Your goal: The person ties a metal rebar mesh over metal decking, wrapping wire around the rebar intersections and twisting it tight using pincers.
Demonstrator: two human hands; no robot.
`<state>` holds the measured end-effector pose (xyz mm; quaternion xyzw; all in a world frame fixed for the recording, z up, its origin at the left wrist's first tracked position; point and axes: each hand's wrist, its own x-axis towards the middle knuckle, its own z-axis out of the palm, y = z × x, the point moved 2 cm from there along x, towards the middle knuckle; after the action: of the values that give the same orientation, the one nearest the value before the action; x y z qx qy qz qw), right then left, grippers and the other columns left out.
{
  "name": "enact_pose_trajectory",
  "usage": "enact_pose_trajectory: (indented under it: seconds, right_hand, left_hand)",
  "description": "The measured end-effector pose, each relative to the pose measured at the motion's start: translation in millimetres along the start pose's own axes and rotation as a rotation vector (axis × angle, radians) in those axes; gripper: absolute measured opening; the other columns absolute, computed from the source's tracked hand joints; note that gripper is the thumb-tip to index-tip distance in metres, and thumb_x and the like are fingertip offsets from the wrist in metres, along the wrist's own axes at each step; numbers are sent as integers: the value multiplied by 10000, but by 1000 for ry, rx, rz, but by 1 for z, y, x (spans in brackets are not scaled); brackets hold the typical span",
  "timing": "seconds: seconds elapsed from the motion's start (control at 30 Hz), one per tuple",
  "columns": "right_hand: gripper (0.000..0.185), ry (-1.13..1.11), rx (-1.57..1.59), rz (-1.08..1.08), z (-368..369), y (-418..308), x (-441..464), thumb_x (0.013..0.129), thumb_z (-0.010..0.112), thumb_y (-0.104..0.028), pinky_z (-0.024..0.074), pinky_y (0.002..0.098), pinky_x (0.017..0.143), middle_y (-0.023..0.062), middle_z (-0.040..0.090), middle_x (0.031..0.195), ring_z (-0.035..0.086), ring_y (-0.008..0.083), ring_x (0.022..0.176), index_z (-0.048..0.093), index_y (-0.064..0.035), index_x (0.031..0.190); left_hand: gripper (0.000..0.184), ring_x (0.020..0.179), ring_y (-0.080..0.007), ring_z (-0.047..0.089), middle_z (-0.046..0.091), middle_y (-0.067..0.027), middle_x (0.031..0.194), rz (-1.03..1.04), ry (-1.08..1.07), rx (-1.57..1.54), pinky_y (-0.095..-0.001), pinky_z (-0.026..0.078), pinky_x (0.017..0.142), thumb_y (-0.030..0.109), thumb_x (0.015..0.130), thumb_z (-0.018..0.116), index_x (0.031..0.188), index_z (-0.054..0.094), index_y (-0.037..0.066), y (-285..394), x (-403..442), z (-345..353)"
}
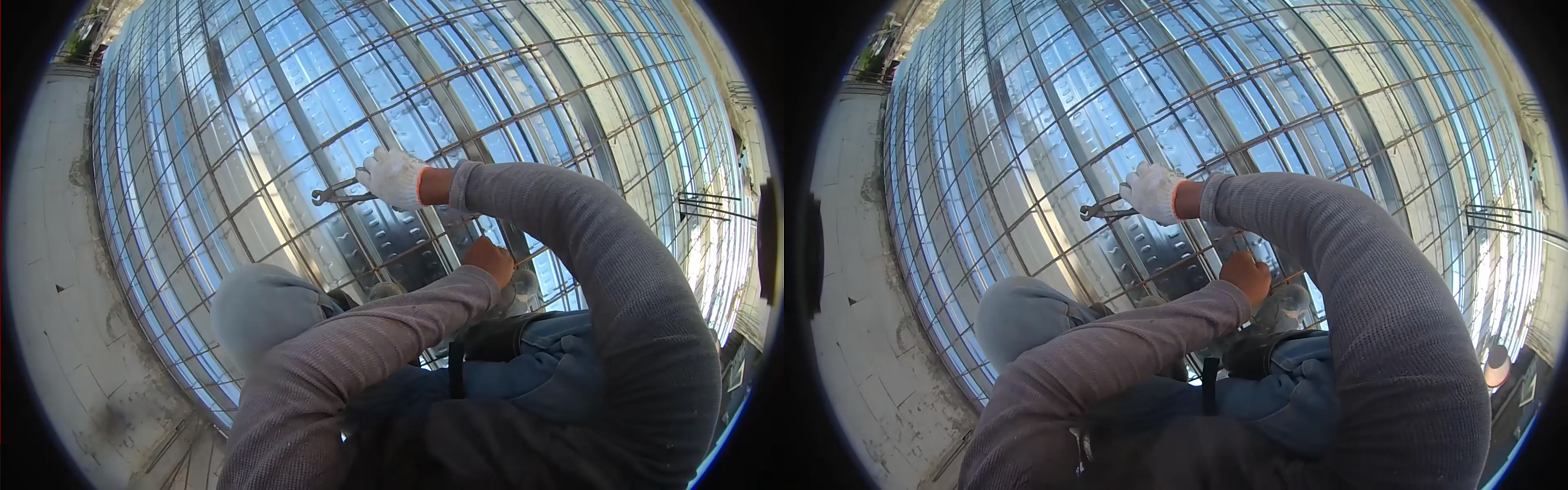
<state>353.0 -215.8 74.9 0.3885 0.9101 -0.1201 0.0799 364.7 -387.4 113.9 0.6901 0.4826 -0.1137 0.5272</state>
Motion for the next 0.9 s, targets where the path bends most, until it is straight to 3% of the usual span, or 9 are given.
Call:
enact_pose_trajectory:
  seconds: [0.1, 0.33, 0.43, 0.5, 0.6, 0.67, 0.73, 0.83, 0.9]
  right_hand:
    - [480, -71, 137, 1, 1, 5, 5, 810, 726, -113, 569, 451, 849, 239, 686, 1083, 697, 381, 1012, 579, 49, 1237]
    - [367, -99, 156, 83, -28, 17, 16, 820, 698, -125, 585, 484, 753, 201, 740, 951, 742, 367, 924, 658, 13, 1158]
    - [255, -24, 477, 358, -57, 34, -24, 825, 647, -138, 576, 476, 739, 187, 732, 882, 732, 377, 876, 698, 3, 1031]
    - [156, -86, 796, 483, -64, 49, -70, 809, 625, -93, 534, 453, 695, 167, 685, 849, 685, 346, 784, 628, -2, 936]
    - [220, -10, 1369, 660, -36, 51, -170, 830, 703, -110, 476, 325, 639, 27, 607, 754, 562, 132, 697, 672, 4, 1016]
    - [288, -83, 1314, 808, -44, 34, -230, 869, 740, -168, 467, 308, 628, 9, 617, 738, 557, 110, 697, 708, 0, 1101]
    - [282, -164, 1361, 1026, -41, 12, -274, 842, 752, -138, 511, 290, 628, 61, 700, 819, 628, 111, 709, 733, 4, 1085]
    - [299, -105, 2049, 1201, -13, -25, -323, 878, 656, -41, 503, 248, 448, 129, 714, 839, 659, 156, 547, 680, 92, 1145]
    - [391, -67, 2351, 1367, -8, -49, -327, 865, 599, 33, 591, 287, 528, 196, 715, 993, 698, 220, 611, 606, 102, 1251]
  left_hand:
    - [426, 1101, -456, 661, 685, -330, 1110, -42, 33, -96, -488, 514, 982, 284, 906, 585, 1059, 696, -97, -1, 4, -6]
    - [455, 1105, -445, 668, 692, -320, 1112, -175, 15, -195, -472, 525, 978, 277, 913, 616, 1140, 671, -114, -4, 8, 15]
    - [514, 1084, -437, 680, 699, -310, 1106, -132, 56, -106, -462, 532, 971, 271, 917, 622, 1250, 619, -120, -7, -1, 13]
    - [541, 1069, -432, 687, 702, -306, 1104, -113, 48, -116, -457, 537, 965, 276, 918, 623, 1286, 595, -120, -12, -3, 10]
    - [584, 1027, -417, 706, 711, -297, 1087, -113, 11, -100, -449, 547, 951, 273, 940, 615, 1367, 538, -118, -17, -5, 4]
    - [342, 920, -427, 716, 710, -287, 919, -72, 40, -143, -501, 570, 831, 173, 961, 570, 1189, 600, -80, -21, -8, -1]
    - [340, 895, -421, 718, 713, -283, 907, -72, 15, -142, -496, 573, 826, 152, 973, 547, 1210, 626, -79, -30, -6, -4]
    - [412, 904, -414, 718, 719, -278, 981, -55, 52, -94, -490, 573, 834, 148, 974, 547, 1310, 624, -79, -35, -4, -6]
    - [370, 899, -417, 717, 718, -277, 965, -28, 121, -101, -490, 573, 830, 150, 975, 547, 1248, 652, -77, -33, -7, -5]
